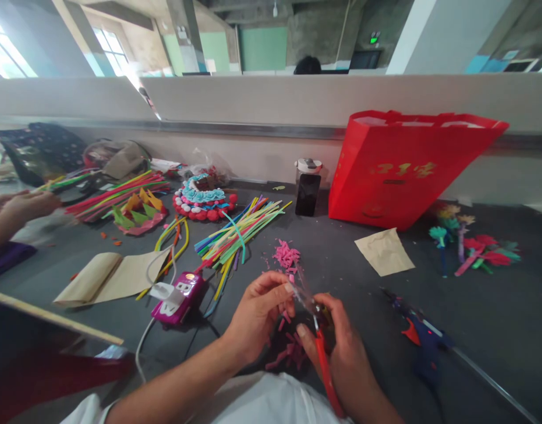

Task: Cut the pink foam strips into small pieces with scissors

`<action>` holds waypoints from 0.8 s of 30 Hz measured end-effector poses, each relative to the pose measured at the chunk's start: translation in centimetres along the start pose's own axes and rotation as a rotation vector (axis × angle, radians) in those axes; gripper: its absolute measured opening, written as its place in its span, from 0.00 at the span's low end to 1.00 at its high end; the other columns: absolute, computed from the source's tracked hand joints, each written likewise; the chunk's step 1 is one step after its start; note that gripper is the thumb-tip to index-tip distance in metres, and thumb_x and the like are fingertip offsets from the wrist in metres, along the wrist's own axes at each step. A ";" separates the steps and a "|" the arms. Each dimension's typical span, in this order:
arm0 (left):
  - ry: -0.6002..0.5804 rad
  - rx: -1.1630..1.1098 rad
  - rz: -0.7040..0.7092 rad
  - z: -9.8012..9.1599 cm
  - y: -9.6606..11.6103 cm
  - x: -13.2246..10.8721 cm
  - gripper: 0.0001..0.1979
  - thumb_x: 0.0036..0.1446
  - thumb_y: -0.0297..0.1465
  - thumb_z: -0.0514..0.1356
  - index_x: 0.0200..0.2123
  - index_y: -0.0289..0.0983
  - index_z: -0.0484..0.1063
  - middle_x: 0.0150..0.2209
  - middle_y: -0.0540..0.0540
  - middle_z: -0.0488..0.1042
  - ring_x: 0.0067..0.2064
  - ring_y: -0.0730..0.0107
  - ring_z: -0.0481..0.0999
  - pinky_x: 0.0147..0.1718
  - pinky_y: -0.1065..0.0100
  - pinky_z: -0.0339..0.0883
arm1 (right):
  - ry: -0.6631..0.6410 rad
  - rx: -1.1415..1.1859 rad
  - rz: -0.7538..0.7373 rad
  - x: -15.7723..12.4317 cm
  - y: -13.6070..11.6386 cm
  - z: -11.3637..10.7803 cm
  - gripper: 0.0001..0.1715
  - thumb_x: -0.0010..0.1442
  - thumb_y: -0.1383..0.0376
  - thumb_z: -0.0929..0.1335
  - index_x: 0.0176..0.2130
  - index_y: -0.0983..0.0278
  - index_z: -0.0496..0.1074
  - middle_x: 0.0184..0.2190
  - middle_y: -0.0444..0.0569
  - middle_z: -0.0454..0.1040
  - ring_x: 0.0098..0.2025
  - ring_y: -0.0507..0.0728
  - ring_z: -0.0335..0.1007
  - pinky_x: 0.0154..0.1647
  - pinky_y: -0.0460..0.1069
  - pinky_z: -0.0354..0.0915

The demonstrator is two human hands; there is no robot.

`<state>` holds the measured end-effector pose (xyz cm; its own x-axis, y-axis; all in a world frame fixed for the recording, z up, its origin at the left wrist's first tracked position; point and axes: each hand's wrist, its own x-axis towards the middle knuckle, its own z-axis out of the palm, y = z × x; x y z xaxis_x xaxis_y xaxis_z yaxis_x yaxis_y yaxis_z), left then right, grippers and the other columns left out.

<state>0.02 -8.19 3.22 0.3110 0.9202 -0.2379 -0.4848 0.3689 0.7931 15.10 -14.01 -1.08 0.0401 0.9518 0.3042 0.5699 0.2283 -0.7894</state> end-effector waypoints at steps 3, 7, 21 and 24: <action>-0.011 -0.018 0.019 0.2 -0.1 -0.4 0.08 0.47 0.30 0.67 0.31 0.36 0.73 0.28 0.51 0.72 0.26 0.77 0.70 0.28 0.74 0.63 | 0.005 -0.045 -0.004 -0.5 0.2 0.5 0.22 0.59 0.61 0.67 0.52 0.60 0.59 0.45 0.50 0.70 0.44 0.57 0.70 0.43 0.51 0.68; -0.015 -0.006 0.029 0.3 -0.4 -0.6 0.08 0.47 0.29 0.67 0.31 0.35 0.73 0.28 0.51 0.72 0.26 0.77 0.70 0.28 0.73 0.63 | -0.005 -0.032 0.033 -0.5 0.3 0.8 0.20 0.60 0.61 0.66 0.51 0.60 0.61 0.43 0.49 0.71 0.42 0.57 0.71 0.42 0.51 0.69; 0.000 0.014 0.006 0.4 -1.1 -0.4 0.08 0.48 0.29 0.67 0.29 0.34 0.71 0.24 0.51 0.70 0.25 0.77 0.67 0.27 0.74 0.60 | 0.039 -0.032 0.018 -0.7 0.7 0.7 0.17 0.61 0.62 0.65 0.50 0.60 0.65 0.41 0.48 0.75 0.42 0.56 0.74 0.40 0.48 0.70; 0.000 0.017 0.003 0.3 -1.2 -0.3 0.08 0.48 0.29 0.67 0.29 0.34 0.71 0.24 0.51 0.70 0.24 0.77 0.67 0.27 0.74 0.59 | 0.040 -0.027 0.037 -0.8 0.8 0.7 0.16 0.61 0.62 0.65 0.50 0.60 0.66 0.41 0.48 0.76 0.41 0.56 0.74 0.38 0.47 0.70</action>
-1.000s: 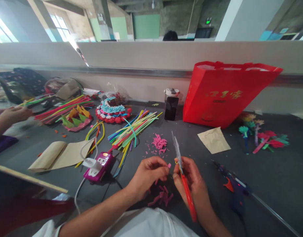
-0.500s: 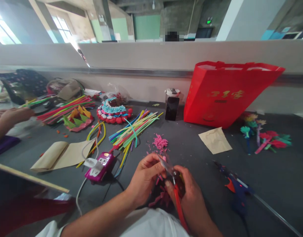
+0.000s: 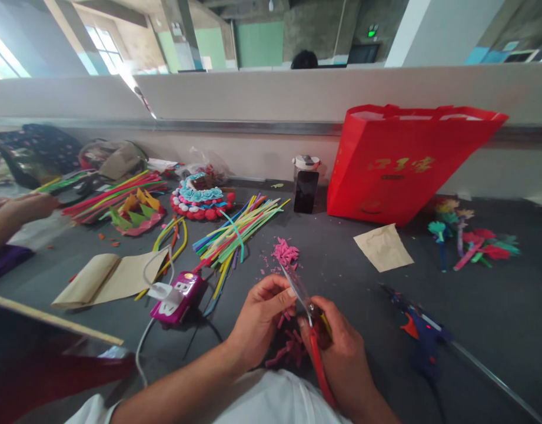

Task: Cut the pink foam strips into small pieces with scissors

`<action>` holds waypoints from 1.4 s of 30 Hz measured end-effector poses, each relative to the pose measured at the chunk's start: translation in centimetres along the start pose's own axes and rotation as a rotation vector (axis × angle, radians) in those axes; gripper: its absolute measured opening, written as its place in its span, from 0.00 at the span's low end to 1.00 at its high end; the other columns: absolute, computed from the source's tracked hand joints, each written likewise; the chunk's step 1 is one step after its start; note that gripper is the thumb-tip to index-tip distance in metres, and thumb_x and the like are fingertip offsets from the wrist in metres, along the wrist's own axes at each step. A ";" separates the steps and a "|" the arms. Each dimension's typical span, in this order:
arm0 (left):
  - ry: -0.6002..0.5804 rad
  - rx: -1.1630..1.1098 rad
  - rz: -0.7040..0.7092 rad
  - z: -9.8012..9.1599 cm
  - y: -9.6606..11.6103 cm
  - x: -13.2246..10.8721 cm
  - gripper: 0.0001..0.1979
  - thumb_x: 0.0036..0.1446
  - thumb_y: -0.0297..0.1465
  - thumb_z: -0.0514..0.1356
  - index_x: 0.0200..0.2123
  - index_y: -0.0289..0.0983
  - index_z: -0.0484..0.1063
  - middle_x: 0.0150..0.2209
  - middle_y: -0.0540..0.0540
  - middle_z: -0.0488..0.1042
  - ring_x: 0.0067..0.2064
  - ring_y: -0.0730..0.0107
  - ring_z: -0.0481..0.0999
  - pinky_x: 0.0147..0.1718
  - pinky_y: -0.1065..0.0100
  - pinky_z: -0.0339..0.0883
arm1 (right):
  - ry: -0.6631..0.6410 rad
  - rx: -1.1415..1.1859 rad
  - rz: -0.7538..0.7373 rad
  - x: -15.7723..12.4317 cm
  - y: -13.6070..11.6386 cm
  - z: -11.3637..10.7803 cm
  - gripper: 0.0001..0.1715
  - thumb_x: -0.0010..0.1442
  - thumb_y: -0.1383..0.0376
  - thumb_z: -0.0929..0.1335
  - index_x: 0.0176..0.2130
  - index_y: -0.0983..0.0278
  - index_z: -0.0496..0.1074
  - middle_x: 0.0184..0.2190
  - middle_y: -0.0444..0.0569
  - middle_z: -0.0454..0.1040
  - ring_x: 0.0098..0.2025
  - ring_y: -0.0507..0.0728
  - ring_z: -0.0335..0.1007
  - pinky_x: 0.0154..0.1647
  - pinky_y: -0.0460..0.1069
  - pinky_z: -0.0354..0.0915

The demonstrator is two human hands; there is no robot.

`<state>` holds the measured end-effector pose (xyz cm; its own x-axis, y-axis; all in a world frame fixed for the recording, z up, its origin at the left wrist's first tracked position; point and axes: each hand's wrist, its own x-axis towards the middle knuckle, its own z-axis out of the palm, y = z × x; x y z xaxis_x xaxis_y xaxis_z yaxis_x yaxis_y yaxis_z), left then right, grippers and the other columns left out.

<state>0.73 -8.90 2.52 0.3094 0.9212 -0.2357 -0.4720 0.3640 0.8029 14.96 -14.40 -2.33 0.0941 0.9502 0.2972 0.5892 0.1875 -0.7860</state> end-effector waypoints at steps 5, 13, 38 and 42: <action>-0.001 0.016 -0.014 0.0 0.0 0.0 0.08 0.49 0.30 0.67 0.29 0.35 0.71 0.24 0.51 0.70 0.24 0.78 0.67 0.26 0.74 0.59 | -0.007 0.042 0.016 -0.1 0.1 0.2 0.16 0.61 0.62 0.65 0.50 0.60 0.66 0.39 0.45 0.77 0.36 0.53 0.75 0.36 0.45 0.70; 0.000 0.014 0.024 0.1 0.1 0.1 0.07 0.50 0.29 0.66 0.29 0.34 0.70 0.26 0.51 0.70 0.26 0.77 0.67 0.28 0.73 0.60 | -0.004 -0.026 0.018 -0.2 0.1 0.3 0.19 0.59 0.60 0.67 0.51 0.60 0.65 0.41 0.47 0.75 0.40 0.55 0.73 0.39 0.48 0.70; -0.022 0.022 0.007 0.0 0.0 0.1 0.07 0.50 0.30 0.66 0.30 0.35 0.71 0.26 0.51 0.70 0.26 0.77 0.66 0.28 0.73 0.58 | -0.025 -0.008 0.029 -0.2 0.2 0.0 0.21 0.59 0.59 0.67 0.51 0.62 0.66 0.43 0.51 0.75 0.42 0.57 0.73 0.43 0.49 0.70; -0.029 0.031 0.003 0.0 0.1 0.2 0.07 0.50 0.29 0.66 0.29 0.35 0.71 0.25 0.51 0.69 0.26 0.78 0.66 0.29 0.73 0.58 | -0.055 0.029 0.066 -0.3 0.3 -0.1 0.19 0.60 0.59 0.66 0.51 0.61 0.66 0.42 0.50 0.75 0.42 0.56 0.74 0.42 0.48 0.70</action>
<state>0.77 -8.72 2.53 0.3321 0.9179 -0.2172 -0.4470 0.3559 0.8207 15.14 -14.68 -2.58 0.0872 0.9728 0.2148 0.5596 0.1306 -0.8184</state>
